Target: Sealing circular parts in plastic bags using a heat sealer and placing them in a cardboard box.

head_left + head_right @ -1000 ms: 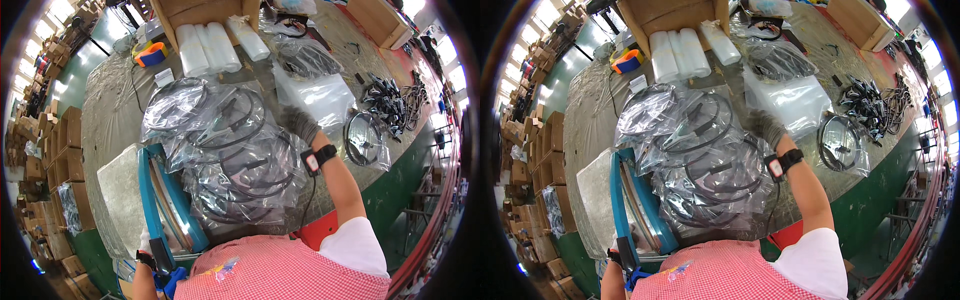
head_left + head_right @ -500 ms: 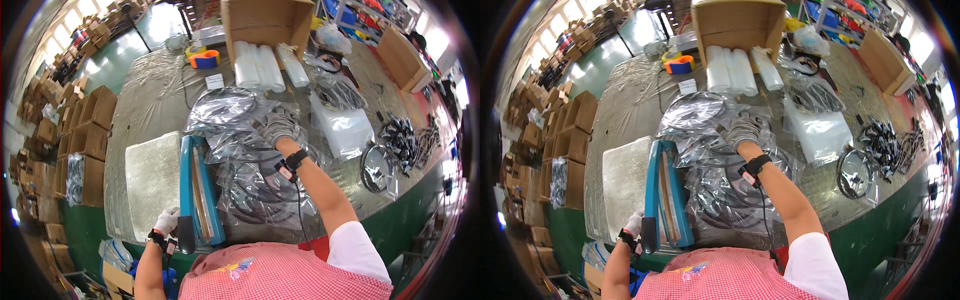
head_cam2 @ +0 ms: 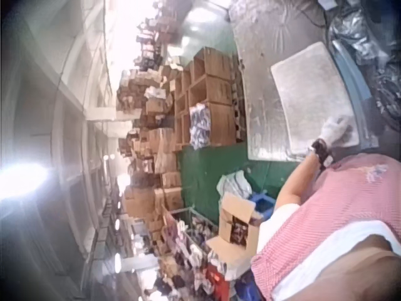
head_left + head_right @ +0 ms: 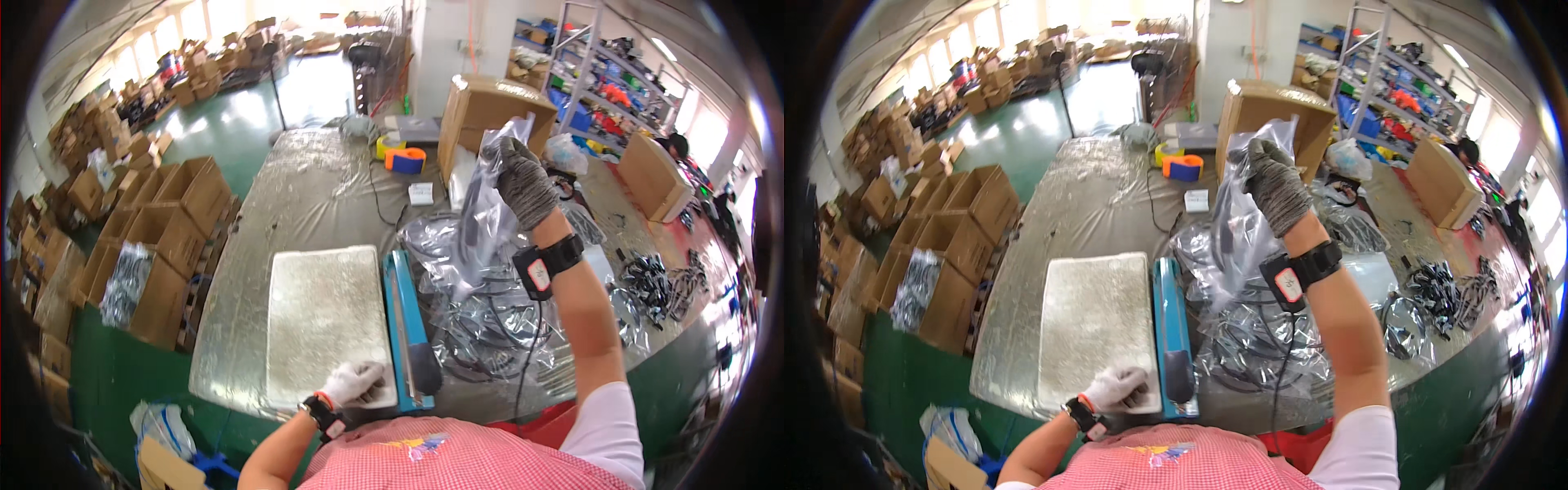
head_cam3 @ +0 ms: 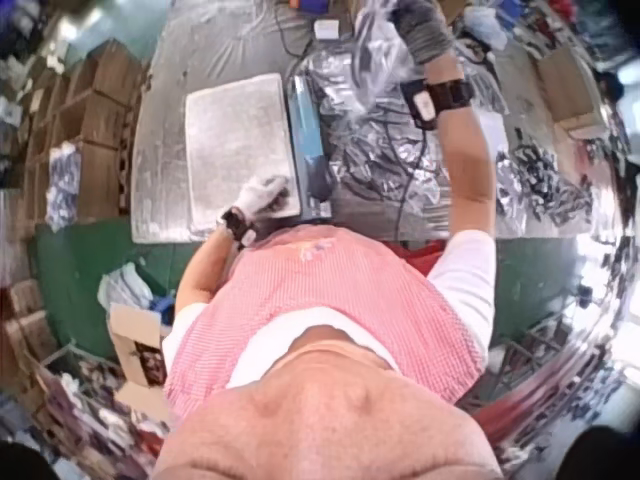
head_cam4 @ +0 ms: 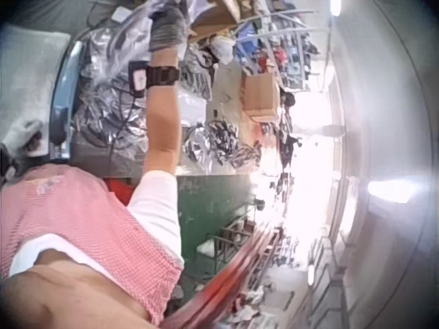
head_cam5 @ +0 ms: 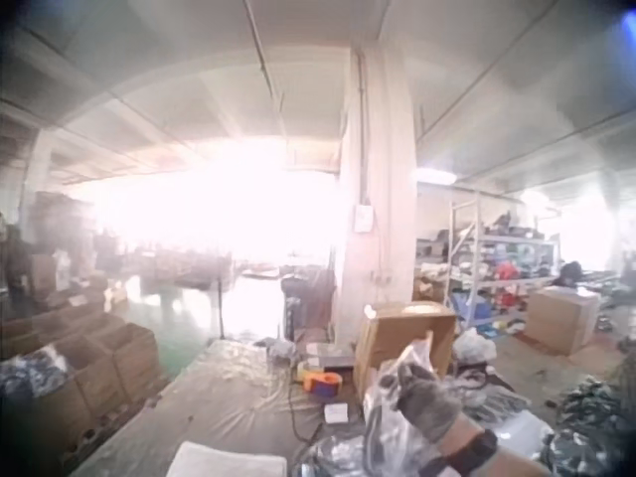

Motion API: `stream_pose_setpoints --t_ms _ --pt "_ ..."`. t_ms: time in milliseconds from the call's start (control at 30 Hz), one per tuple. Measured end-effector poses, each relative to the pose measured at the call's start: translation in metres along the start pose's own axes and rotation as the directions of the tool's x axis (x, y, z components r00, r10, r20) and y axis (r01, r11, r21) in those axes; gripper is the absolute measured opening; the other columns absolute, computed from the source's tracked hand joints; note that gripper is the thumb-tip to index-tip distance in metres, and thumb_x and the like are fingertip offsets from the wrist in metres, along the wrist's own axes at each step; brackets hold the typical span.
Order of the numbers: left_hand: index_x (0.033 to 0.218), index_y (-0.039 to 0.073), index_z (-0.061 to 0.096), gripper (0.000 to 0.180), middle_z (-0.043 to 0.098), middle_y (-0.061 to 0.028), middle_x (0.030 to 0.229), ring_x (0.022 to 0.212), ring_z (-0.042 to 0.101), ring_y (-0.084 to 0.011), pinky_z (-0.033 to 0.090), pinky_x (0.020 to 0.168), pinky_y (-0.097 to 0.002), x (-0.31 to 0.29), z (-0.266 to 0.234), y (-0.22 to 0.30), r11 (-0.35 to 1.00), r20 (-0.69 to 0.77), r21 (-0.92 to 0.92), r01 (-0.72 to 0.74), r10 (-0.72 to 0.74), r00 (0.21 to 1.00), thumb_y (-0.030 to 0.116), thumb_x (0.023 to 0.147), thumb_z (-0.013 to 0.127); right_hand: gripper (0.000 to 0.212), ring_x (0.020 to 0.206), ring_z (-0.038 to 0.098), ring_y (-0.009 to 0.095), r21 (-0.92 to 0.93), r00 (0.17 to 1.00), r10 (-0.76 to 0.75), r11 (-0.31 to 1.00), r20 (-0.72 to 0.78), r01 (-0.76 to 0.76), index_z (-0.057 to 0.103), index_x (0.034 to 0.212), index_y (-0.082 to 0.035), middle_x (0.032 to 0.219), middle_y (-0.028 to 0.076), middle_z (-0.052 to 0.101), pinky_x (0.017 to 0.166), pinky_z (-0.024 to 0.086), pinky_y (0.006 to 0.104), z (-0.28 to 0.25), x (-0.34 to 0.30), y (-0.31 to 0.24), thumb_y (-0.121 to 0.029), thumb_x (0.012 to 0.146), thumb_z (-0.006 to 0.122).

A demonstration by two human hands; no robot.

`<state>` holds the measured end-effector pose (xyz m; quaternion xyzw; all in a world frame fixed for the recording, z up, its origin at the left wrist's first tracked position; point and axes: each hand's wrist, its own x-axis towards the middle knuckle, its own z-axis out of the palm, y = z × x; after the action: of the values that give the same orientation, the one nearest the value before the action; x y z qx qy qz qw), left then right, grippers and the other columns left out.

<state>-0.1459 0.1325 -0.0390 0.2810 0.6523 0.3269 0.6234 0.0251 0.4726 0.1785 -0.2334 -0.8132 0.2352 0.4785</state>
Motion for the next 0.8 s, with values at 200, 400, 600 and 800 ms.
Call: stream_pose_setpoints --t_ms 200,400,600,800 --pt "0.105 -0.001 0.060 0.036 0.062 -0.0043 0.082 0.070 0.058 -0.0087 0.048 0.064 -0.0225 -0.021 -0.060 0.049 0.879 0.155 0.019 -0.477 0.469 0.869 0.031 0.089 0.055 0.022 0.090 0.059 0.011 0.746 0.945 0.138 0.585 0.295 -0.318 0.059 0.108 -0.004 0.098 0.002 0.063 0.082 0.049 0.0233 -0.063 0.035 -0.099 -0.012 0.088 0.057" --pt "0.126 0.001 0.046 0.058 0.058 -0.0089 0.109 0.096 0.054 -0.0132 0.044 0.083 -0.0262 -0.059 -0.091 0.120 0.719 0.195 -0.087 -0.690 0.691 0.696 0.036 0.083 0.062 0.022 0.081 0.059 0.011 0.583 0.931 0.286 0.726 0.228 -0.366 0.062 0.104 -0.003 0.092 0.003 0.064 0.077 0.049 0.0243 -0.044 0.014 -0.214 -0.019 0.090 0.058" --pt "0.114 0.002 0.057 0.042 0.063 -0.0030 0.088 0.080 0.056 -0.0089 0.045 0.074 -0.0236 -0.086 -0.129 0.160 0.757 0.234 -0.300 -0.581 0.648 0.724 0.033 0.085 0.059 0.029 0.084 0.055 0.015 -0.423 0.982 -0.160 0.886 0.104 0.189 0.056 0.096 -0.001 0.092 0.006 0.060 0.079 0.044 0.0300 -0.010 -0.037 -0.271 -0.028 0.095 0.046" --pt "0.099 -0.002 0.064 0.028 0.062 0.0025 0.074 0.048 0.045 -0.0023 0.035 0.043 -0.0179 -0.102 -0.153 0.160 0.620 -0.086 -0.258 -0.741 0.749 0.657 0.023 0.089 0.057 0.021 0.081 0.051 0.014 -0.234 0.946 0.258 0.949 0.197 -0.211 0.058 0.091 -0.001 0.091 0.002 0.053 0.076 0.043 0.0284 0.043 -0.083 -0.325 -0.021 0.092 0.053"
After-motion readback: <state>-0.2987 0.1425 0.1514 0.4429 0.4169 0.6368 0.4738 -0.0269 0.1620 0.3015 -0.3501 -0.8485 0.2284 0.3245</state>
